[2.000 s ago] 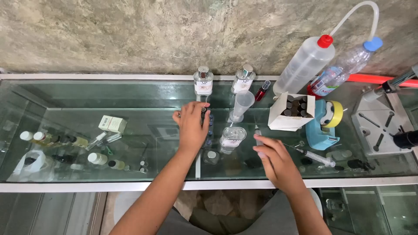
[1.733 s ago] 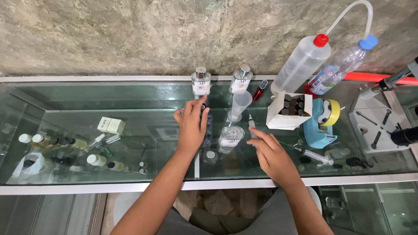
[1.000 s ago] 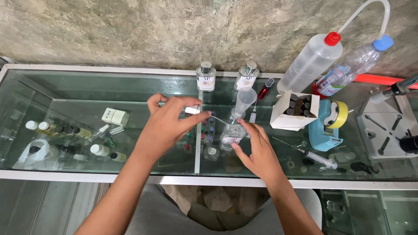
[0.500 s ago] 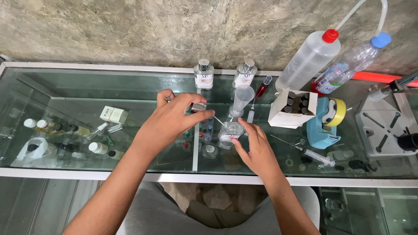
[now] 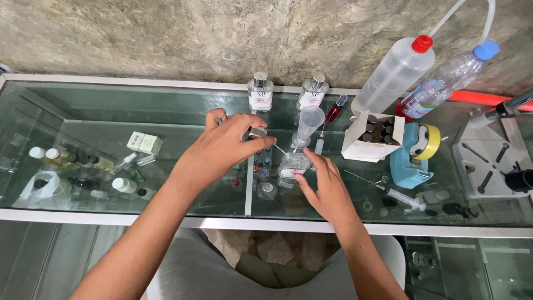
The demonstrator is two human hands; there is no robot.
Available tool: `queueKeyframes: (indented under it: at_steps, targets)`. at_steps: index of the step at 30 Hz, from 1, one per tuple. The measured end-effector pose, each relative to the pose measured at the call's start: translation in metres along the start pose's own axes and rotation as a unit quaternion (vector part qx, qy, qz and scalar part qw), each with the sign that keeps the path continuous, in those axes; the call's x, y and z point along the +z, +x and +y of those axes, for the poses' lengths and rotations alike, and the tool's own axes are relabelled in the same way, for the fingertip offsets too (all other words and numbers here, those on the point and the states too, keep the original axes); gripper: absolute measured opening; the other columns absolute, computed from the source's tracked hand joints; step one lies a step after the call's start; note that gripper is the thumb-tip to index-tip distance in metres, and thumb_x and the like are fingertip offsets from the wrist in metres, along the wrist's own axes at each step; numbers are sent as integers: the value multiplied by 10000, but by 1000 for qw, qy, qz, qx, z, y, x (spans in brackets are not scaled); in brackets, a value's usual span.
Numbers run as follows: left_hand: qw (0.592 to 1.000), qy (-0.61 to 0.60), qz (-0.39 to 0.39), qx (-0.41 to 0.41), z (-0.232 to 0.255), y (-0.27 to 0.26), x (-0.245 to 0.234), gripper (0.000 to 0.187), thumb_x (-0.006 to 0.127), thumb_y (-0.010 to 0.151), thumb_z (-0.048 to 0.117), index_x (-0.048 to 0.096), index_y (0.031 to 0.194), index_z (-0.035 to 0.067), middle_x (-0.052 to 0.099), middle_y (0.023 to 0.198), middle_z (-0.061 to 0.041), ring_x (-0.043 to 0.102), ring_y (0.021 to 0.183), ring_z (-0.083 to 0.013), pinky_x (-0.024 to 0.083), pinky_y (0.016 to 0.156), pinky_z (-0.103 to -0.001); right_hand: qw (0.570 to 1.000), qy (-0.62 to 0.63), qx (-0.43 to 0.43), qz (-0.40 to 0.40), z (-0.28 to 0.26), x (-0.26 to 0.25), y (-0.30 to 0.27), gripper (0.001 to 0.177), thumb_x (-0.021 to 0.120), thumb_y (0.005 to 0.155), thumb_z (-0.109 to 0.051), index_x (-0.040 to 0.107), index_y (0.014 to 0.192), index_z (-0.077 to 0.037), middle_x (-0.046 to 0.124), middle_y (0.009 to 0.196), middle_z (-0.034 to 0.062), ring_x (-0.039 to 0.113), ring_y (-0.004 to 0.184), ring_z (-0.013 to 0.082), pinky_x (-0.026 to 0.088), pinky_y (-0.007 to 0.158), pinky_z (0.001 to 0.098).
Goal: Refilling a small perfume bottle using a syringe to transfer liquid from a larger container.
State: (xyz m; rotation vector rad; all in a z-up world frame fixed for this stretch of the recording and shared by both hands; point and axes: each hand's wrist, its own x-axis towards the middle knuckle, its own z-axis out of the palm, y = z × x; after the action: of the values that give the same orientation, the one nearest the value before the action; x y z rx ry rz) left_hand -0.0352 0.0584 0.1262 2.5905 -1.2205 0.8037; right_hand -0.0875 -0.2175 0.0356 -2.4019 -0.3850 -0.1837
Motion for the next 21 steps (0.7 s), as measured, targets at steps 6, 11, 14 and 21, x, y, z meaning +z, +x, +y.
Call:
queueKeyframes:
  at_steps: [6,11,14,21]
  targets:
    - [992,-127,11,6,28,18,13,221,593,1058,281,625,1266,213,636,1216,-74,667,1008,-201,329,891,-404,999,-26,-31,17,14,11,-4,588,666,991,-279,452,1489,-53,626,1296,220,646,1185,378,474,1042,545]
    - [982,-188,23,-13,49,22,45,351,638,1030,341,588,1307,131,670,1225,-80,671,1075,-202,343,939,-386,998,-17,-54,38,25,19,-5,590,697,974,-255,466,1462,-16,629,1262,239,649,1157,400,453,1035,566]
    - [970,-240,28,-30,53,23,51,319,668,1016,274,608,1282,108,674,1208,-95,676,1074,-236,358,970,-416,996,-23,-78,48,31,22,-4,579,701,970,-249,473,1441,-2,626,1251,223,644,1154,386,461,1015,506]
    - [944,-308,62,-104,58,11,49,126,689,1000,227,688,1120,189,646,1209,10,662,1076,-197,353,983,-406,994,0,-101,52,17,12,-2,557,684,979,-205,465,1441,18,640,1248,223,640,1133,369,453,988,480]
